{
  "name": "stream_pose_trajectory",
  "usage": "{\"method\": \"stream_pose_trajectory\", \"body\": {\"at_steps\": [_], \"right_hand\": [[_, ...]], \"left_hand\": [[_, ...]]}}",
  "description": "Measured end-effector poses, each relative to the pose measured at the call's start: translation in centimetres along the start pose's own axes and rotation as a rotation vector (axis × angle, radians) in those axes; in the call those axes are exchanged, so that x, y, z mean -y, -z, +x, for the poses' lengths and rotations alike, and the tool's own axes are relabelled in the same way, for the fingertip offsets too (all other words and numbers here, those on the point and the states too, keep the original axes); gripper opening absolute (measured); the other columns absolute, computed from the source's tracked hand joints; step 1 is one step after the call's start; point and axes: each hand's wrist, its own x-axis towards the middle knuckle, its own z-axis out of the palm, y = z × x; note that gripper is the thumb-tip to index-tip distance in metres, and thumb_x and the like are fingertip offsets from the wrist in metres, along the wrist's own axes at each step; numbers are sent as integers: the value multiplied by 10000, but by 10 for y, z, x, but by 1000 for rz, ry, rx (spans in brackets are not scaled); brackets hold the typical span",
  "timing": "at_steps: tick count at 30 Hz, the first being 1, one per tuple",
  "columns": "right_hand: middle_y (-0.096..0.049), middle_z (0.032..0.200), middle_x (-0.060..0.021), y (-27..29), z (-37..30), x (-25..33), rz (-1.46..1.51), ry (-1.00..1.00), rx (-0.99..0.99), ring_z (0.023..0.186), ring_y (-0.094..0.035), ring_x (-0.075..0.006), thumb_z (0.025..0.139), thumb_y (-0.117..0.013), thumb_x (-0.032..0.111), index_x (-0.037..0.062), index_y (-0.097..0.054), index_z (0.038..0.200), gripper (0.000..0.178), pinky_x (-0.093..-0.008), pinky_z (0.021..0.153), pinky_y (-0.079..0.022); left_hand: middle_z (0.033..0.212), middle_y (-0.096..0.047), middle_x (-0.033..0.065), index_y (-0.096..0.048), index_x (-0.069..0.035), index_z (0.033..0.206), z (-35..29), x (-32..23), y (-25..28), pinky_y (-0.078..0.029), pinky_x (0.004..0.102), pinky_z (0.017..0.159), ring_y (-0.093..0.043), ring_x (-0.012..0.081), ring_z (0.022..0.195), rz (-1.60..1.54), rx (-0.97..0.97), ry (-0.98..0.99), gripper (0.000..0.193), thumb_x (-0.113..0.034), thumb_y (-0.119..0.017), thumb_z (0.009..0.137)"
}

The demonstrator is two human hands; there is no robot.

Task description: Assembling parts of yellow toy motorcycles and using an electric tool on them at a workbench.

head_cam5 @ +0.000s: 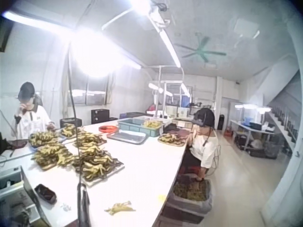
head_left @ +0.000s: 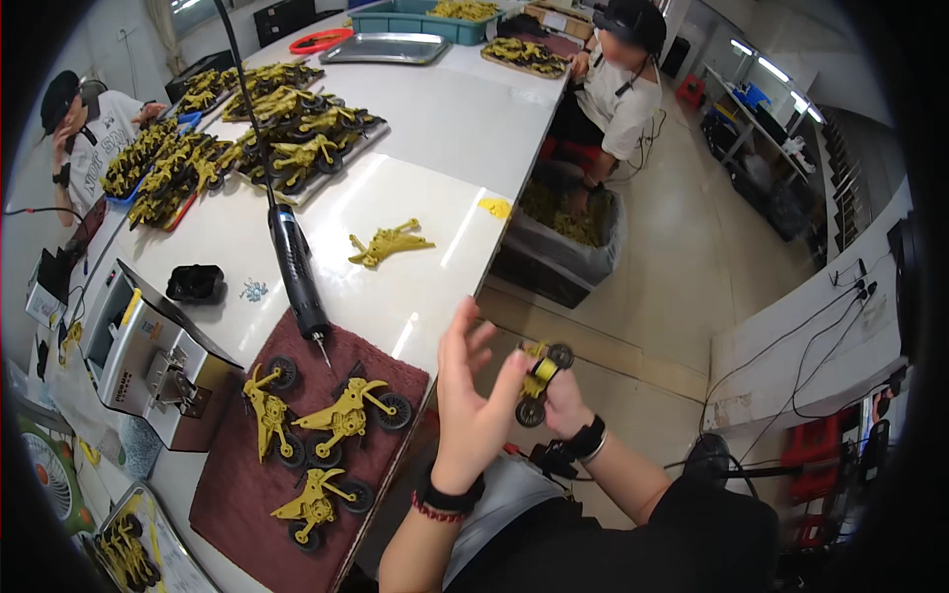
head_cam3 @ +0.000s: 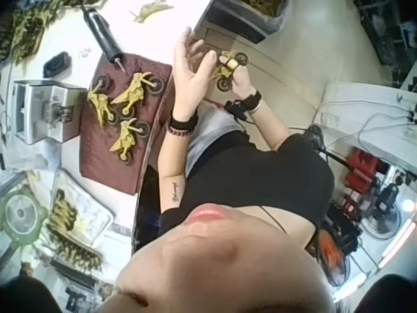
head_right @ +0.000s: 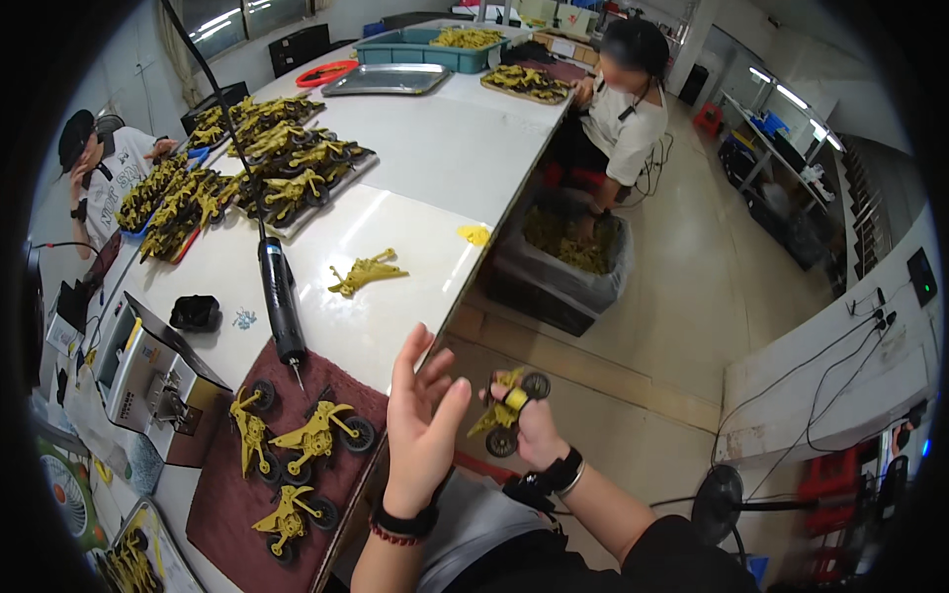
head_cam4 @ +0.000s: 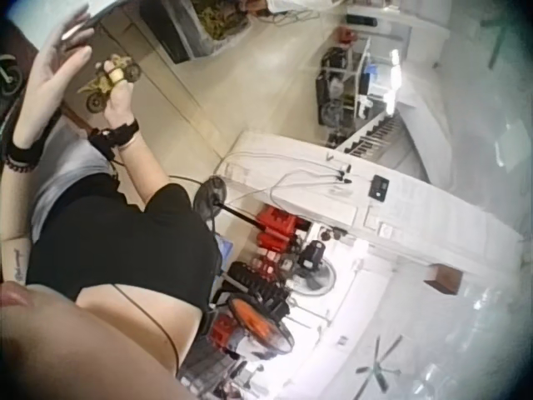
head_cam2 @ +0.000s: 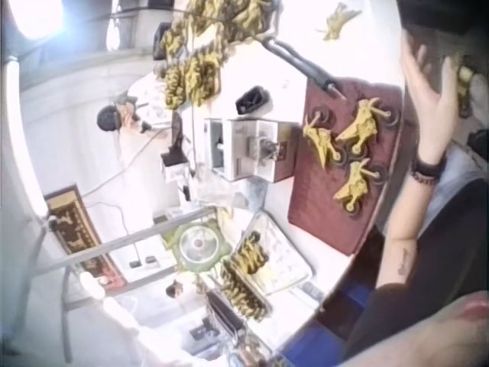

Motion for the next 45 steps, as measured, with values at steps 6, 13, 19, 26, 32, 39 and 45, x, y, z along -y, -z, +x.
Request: {"method": "stream_pose_trajectory", "body": {"at_steps": [6,13,19,26,32,39,45], "right_hand": [[-584,903,-34,-67,-37,50,-241,95,290,827,-590,-121,815,-618,56,32,-546,1049,246,-252,736,-481],[-592,891,-52,-75,-57,47,-445,194,325,805,-574,-109,778,-610,47,7,-563,1013,243,-235,722,-476],[-601,906,-55,-78,-61,43,-252,61,380,820,-583,-108,831,-601,60,-3,-561,1045,227,-247,738,-482],[-594,920,-69,-76,-59,36,-261,161,474,805,-584,-119,840,-590,82,-12,-536,1075,258,-256,727,-486],[-593,996,-81,-69,-58,28,-147,17,428,924,-581,-156,940,-400,402,23,-515,1068,416,-295,821,-470],[-586,963,-74,-76,-64,24,-222,183,400,859,-571,-111,957,-402,328,-5,-519,1076,373,-248,780,-465],[-594,959,-78,-75,-65,20,-333,373,378,866,-569,-110,949,-424,351,-12,-529,1058,394,-243,782,-459]], "left_hand": [[977,-626,124,-553,30,1119,-23,-10,10,-501,265,718,-617,164,853,64,-66,4,333,-53,-619,803],[814,-633,88,-632,15,931,-33,-17,20,-492,230,568,-626,140,678,290,-67,-25,162,-32,-644,776],[761,-637,85,-611,41,886,-40,-20,22,-479,216,584,-609,114,644,220,-227,-42,99,11,-618,791],[790,-653,89,-597,72,931,-35,-19,26,-484,200,602,-602,89,665,-62,-113,95,131,2,-604,822],[768,-643,68,-598,60,903,-36,-17,25,-465,197,609,-592,76,669,76,-126,82,106,-8,-607,822],[758,-624,42,-585,52,875,-38,-14,25,-444,184,628,-574,63,688,166,-143,82,94,-26,-611,830],[667,-597,81,-604,23,793,-39,-8,22,-446,244,547,-560,137,585,210,-218,13,85,-43,-652,769]]}}
